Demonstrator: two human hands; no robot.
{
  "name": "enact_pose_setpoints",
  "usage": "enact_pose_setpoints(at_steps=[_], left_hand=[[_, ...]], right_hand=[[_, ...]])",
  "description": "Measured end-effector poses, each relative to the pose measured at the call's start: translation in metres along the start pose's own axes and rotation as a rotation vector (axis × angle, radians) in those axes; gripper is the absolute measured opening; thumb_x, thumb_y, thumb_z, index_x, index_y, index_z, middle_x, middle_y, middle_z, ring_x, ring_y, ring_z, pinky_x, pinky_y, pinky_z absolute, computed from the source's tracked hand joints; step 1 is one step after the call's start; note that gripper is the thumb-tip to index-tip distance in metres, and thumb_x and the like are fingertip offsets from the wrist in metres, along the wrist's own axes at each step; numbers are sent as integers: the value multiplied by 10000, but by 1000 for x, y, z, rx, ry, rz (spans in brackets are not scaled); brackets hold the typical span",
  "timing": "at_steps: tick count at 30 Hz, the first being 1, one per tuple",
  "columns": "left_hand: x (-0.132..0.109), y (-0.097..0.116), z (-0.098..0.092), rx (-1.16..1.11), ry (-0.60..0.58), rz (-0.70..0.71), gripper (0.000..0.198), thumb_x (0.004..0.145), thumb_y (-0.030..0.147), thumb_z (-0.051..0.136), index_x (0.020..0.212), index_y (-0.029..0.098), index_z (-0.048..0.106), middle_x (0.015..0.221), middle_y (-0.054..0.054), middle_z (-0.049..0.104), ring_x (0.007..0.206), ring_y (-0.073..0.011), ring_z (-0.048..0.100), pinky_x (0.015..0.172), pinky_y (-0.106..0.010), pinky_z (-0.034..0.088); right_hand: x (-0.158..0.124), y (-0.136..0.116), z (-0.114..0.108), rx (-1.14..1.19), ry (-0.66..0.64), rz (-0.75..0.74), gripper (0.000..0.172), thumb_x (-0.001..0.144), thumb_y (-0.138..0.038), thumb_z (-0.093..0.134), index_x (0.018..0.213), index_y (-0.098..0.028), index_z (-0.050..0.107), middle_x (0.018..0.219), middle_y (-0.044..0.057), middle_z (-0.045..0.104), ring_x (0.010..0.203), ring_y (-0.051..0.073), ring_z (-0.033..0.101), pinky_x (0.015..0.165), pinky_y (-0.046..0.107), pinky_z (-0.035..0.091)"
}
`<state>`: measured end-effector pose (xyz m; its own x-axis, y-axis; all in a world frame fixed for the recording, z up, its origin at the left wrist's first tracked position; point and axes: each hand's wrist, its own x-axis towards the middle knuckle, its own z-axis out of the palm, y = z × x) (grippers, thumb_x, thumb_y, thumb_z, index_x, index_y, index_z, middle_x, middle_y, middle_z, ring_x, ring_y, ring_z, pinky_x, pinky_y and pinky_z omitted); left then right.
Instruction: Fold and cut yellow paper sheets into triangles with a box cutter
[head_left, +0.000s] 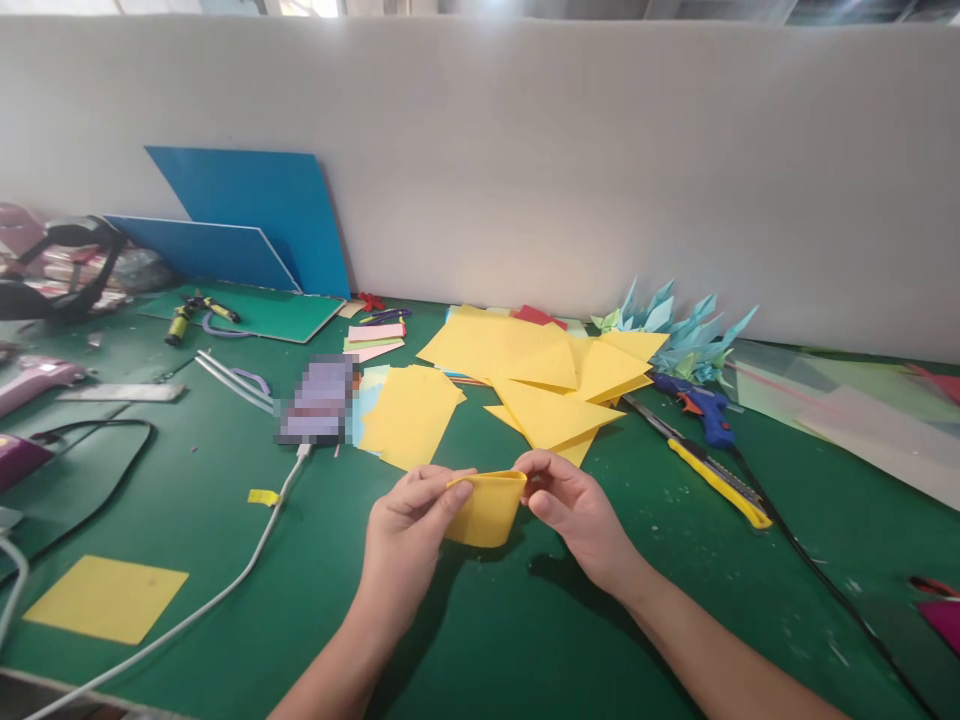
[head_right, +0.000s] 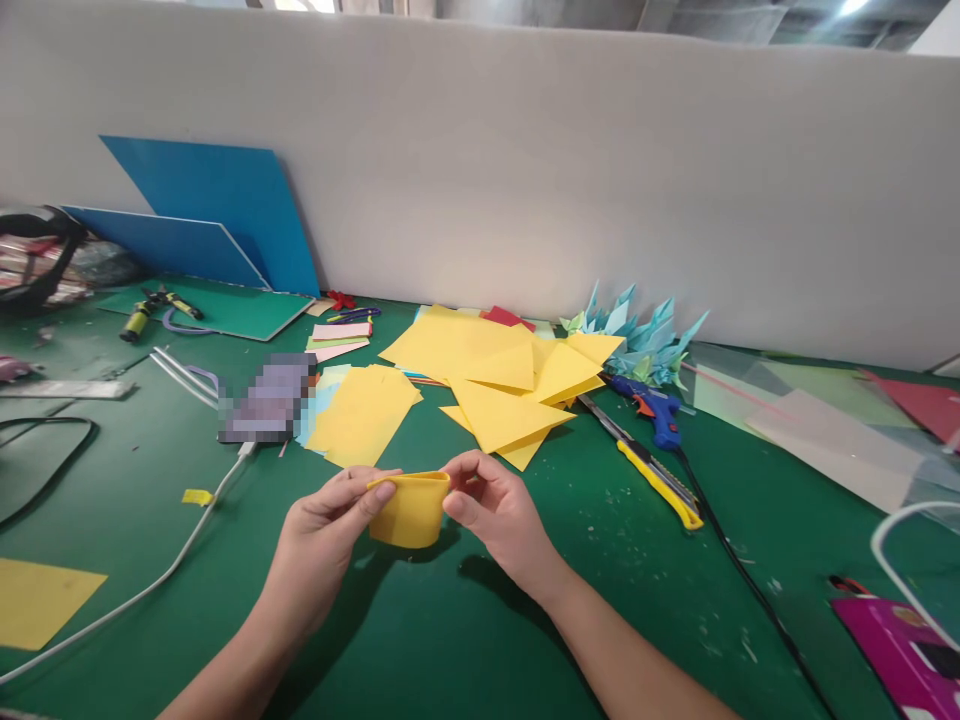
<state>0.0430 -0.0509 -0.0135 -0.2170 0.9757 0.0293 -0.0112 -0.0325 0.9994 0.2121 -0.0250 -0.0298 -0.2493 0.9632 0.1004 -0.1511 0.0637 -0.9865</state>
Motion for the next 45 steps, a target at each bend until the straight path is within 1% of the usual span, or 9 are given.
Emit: enact_pose_setpoints(at_steps=[5,19,23,28,31,33,36,40,45], left_hand=[[-1,6,1,-62,-14,-131,216,567,396,757,657,201,775,735,-61,670,733,-180,560,611,-249,464],[-2,9,0,-92,-85,-254,303,548,426,770,716,173,781,773,-85,714,727,-188,583,650,-265,465],[-4,12,-1,-143,-113,-285,330,533,438,784,693,150,762,753,-81,702,683,-174,578,626,-265,467],[-4,15,0,-116,-239,-359,296,555,397,766,656,135,672,608,-22,604,539,-111,514,501,-217,418],[-5,10,3,-33,-322,-334,240,585,345,722,667,158,596,594,16,544,529,-108,502,495,-222,437],[-7,7,4,29,-388,-287,199,627,313,674,728,171,578,644,14,553,572,-122,516,518,-235,455],[-10,3,5,172,-456,-176,160,701,308,605,784,174,577,680,5,570,605,-126,502,533,-224,413],[-9,1,3,334,-392,-77,233,755,382,552,648,181,503,585,30,488,559,-115,420,503,-217,316],[-8,0,1,292,-330,-88,283,744,423,540,611,190,451,586,33,459,567,-119,401,513,-217,303]], right_hand=[[-1,-2,3,-14,59,47,328,667,-495,735,718,-197,607,713,4,566,682,141,518,642,261,470],[0,-4,3,-91,121,19,351,681,-483,709,566,-187,557,524,-41,453,521,101,405,509,236,393],[-2,-5,4,-78,116,26,367,674,-496,713,570,-188,543,550,-36,462,541,105,410,518,234,397],[-3,-5,5,-16,67,95,324,716,-495,693,681,-189,590,660,-9,548,621,122,488,576,233,429],[-3,-3,3,6,47,166,339,729,-512,676,699,-189,578,624,-24,526,556,106,461,509,217,396],[-3,-2,2,-38,23,161,333,734,-502,676,702,-182,593,618,-21,541,550,104,466,504,217,392],[-4,-1,3,-120,-56,128,299,752,-467,671,711,-173,629,641,-3,588,580,116,502,533,228,414],[-6,-1,6,-125,-120,117,276,762,-443,665,708,-174,640,655,0,607,593,119,523,547,232,423],[-5,-1,6,-107,-134,116,295,764,-460,656,693,-178,605,632,-16,574,572,110,501,536,227,412]])
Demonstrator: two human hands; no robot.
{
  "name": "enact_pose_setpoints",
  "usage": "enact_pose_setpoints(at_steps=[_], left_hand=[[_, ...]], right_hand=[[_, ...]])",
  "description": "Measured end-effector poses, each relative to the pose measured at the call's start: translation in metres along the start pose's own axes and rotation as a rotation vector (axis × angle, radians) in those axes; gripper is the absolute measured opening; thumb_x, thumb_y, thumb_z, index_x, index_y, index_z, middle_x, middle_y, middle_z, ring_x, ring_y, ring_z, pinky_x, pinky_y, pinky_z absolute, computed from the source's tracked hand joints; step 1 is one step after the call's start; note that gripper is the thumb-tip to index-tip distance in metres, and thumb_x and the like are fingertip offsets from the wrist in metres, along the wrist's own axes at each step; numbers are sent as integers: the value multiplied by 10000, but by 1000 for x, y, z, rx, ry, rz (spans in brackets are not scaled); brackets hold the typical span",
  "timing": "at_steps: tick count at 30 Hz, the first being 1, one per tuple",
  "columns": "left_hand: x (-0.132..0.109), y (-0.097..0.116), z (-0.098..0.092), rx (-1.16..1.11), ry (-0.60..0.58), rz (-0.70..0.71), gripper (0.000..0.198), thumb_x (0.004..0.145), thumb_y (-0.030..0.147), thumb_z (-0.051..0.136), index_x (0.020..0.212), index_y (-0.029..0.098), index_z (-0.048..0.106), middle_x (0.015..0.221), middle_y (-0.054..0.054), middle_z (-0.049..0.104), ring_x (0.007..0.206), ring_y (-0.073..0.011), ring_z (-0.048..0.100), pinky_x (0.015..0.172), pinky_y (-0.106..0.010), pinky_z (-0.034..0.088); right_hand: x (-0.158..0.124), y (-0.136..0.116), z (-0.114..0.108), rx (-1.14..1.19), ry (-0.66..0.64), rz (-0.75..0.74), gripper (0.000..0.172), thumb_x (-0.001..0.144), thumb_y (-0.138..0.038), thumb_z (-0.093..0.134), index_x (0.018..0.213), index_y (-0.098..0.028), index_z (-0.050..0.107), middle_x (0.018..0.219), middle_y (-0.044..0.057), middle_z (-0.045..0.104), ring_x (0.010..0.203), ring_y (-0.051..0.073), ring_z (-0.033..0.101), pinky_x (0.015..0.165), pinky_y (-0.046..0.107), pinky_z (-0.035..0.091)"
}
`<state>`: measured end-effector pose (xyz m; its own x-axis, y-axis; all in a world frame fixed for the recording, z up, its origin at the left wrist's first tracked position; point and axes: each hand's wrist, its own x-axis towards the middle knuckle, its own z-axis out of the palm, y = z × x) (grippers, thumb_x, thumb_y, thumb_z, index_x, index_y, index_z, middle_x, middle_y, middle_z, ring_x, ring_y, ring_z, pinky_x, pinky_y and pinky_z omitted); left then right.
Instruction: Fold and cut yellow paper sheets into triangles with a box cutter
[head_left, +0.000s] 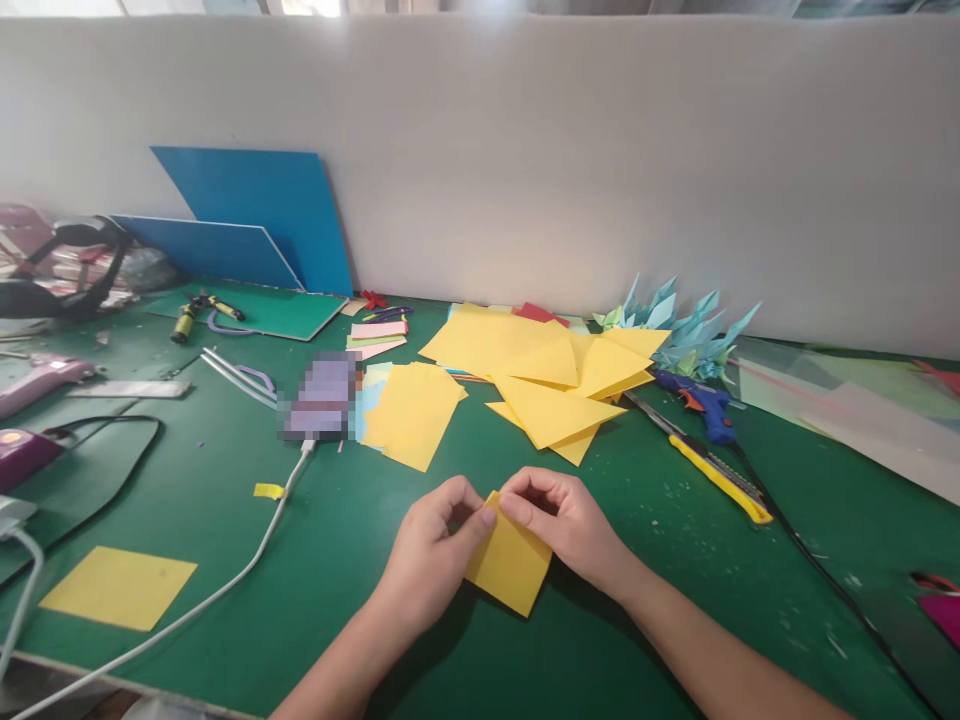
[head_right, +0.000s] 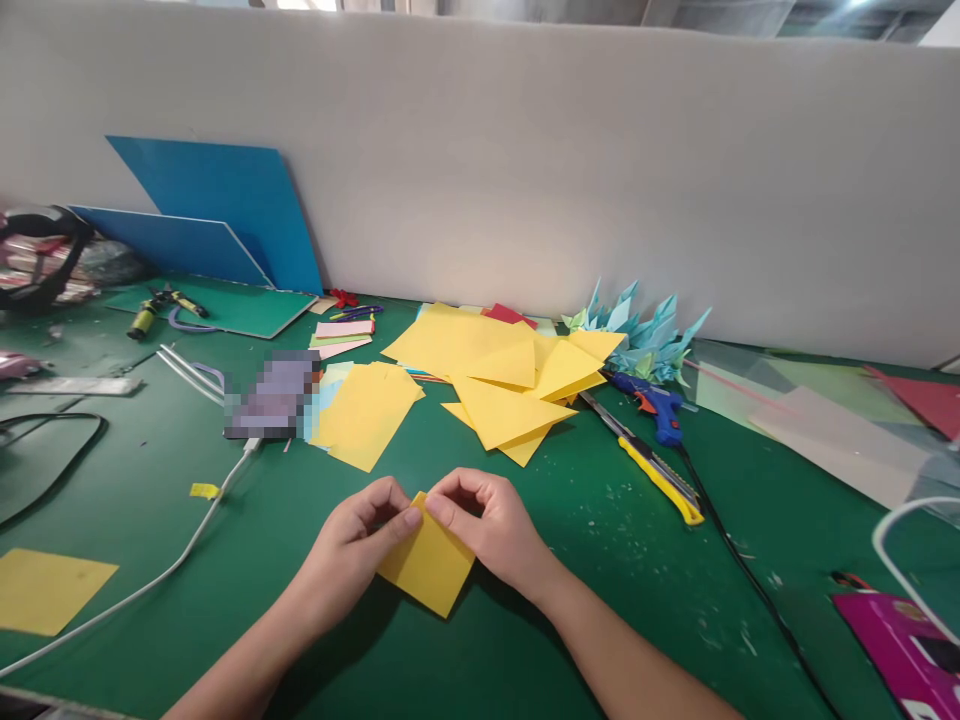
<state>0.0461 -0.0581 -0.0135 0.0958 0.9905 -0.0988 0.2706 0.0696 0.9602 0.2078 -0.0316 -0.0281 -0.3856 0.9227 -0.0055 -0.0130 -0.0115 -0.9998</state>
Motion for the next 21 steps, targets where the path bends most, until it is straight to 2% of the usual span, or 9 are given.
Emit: enact_pose_setpoints(at_steps=[6,13,19,21], left_hand=[[-1,4,0,-1,-3,-6,288,733,433,549,605,192,455,565,39,438,548,-118,385,497,-214,290],[-3,5,2,36,24,63,273,778,404,502,607,190,502,587,24,476,569,-124,419,516,-215,319],[-5,13,-1,-41,172,36,231,684,352,532,529,181,529,524,20,475,526,-121,420,492,-219,331],[-2,16,-11,-129,302,0,206,634,347,557,516,183,523,522,20,469,518,-120,424,476,-214,341]], right_hand=[[0,0,-1,-80,2,-51,304,783,-455,632,670,-179,575,625,-12,550,576,111,483,542,232,410],[-2,-4,2,-126,-61,-81,310,814,-453,597,666,-185,548,627,-17,521,579,112,462,536,234,396],[-3,-8,3,-84,-117,-64,327,823,-478,583,683,-188,522,635,-24,493,584,108,449,545,233,384],[-2,-8,0,-74,-89,-66,338,812,-491,590,670,-193,516,619,-21,502,585,116,464,562,244,398]])
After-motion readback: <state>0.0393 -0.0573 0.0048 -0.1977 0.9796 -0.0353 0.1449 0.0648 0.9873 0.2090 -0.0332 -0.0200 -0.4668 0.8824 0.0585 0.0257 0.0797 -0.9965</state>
